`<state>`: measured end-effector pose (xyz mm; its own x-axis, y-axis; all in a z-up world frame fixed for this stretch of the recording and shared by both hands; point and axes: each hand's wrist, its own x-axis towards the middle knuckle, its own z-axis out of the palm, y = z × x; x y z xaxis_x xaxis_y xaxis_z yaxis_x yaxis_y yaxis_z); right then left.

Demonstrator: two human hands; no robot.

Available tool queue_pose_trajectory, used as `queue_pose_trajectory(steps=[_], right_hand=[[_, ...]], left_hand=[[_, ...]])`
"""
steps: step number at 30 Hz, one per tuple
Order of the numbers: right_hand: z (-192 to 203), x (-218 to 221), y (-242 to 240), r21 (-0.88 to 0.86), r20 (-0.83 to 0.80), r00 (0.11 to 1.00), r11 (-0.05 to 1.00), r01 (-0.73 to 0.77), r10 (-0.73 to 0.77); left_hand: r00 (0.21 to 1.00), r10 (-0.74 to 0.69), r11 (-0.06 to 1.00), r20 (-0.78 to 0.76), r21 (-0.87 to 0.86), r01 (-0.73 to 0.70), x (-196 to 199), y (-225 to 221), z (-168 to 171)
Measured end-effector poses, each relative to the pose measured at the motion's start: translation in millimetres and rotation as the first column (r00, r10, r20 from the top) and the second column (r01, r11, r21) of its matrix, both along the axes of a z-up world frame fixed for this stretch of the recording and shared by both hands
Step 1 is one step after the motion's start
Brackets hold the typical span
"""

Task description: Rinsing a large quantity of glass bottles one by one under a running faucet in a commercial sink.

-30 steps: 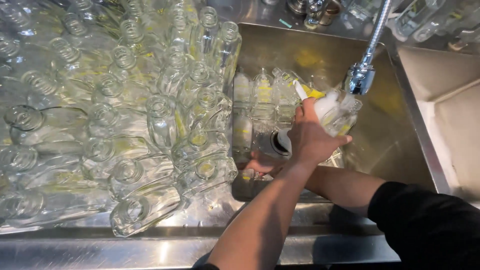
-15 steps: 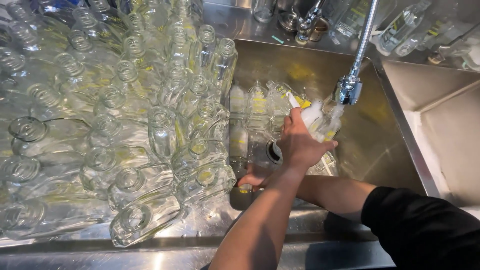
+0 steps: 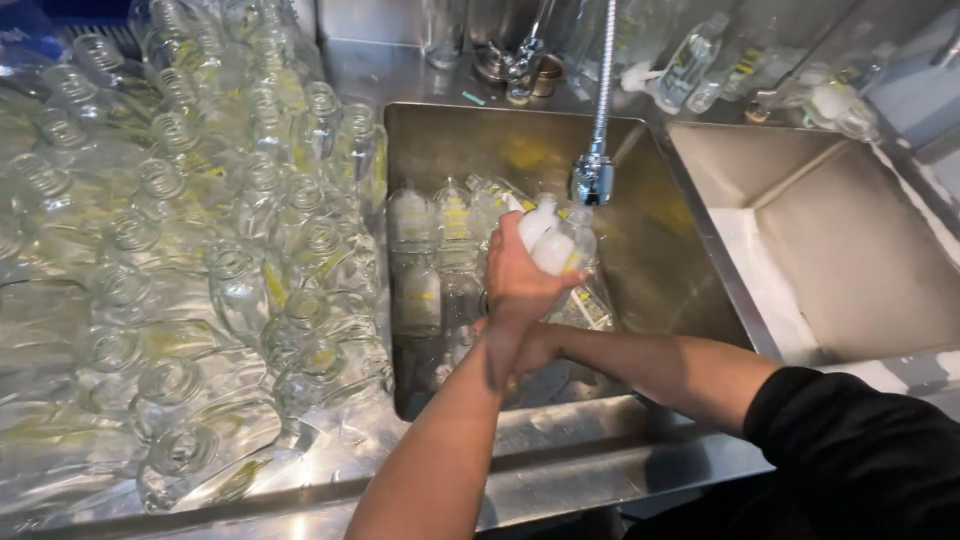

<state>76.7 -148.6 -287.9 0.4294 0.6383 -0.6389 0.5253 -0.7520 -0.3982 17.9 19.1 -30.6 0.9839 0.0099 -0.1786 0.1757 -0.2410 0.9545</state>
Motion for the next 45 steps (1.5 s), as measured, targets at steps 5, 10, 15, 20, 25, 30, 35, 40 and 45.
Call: queue_pose_trajectory(steps=[5,10,15,20,25,30,35,40,45], right_hand=[[99.5,-1.6,-56.5,-0.04,0.033,0.949,0.948,0.315,-0.314],[166.2,5.3,-129.2,0.028,0.116,0.81,0.817,0.576,-0.575],[165.5,9.7,-142.6,0.17,0.239,0.672,0.711,0.682,-0.701],[195.5,-6.7,-119.5,0.256,0.185,0.691,0.713,0.652,-0.698],[222.9,-20.4,-109.4,0.309,0.168,0.732,0.741,0.596,-0.66],[212.4,-12.4,-118.2,0.315,0.19,0.724,0.739,0.595,-0.663],[224.8,-19.0,-113.9,0.357,0.142,0.685,0.682,0.638,-0.715],[225.6,-19.1,-108.9,0.379,0.151,0.709,0.703,0.602,-0.689],[242.2,-30.6,-97.2,0.353,0.172,0.735,0.737,0.576,-0.656]], left_hand=[[1.0,-0.001,1.0,0.012,0.027,0.001,0.6,2.4,-2.8],[0.997,0.077,0.995,-0.013,0.066,-0.076,8.4,0.8,-24.5],[0.997,0.074,0.989,-0.037,0.131,-0.069,6.0,4.5,-47.1],[0.999,0.043,0.979,-0.014,0.199,-0.039,-7.7,-4.4,-32.8],[0.999,-0.046,0.941,0.017,0.335,0.038,-9.9,-12.8,-39.8],[0.999,-0.046,0.931,0.011,0.363,0.038,-12.1,-12.2,-38.6],[0.999,-0.047,0.935,-0.005,0.351,0.045,-13.4,-13.0,-32.8],[0.999,-0.025,0.958,-0.024,0.285,0.031,-11.8,-10.7,-35.7],[1.0,-0.022,0.971,-0.016,0.236,0.025,-11.4,-7.5,-41.6]])
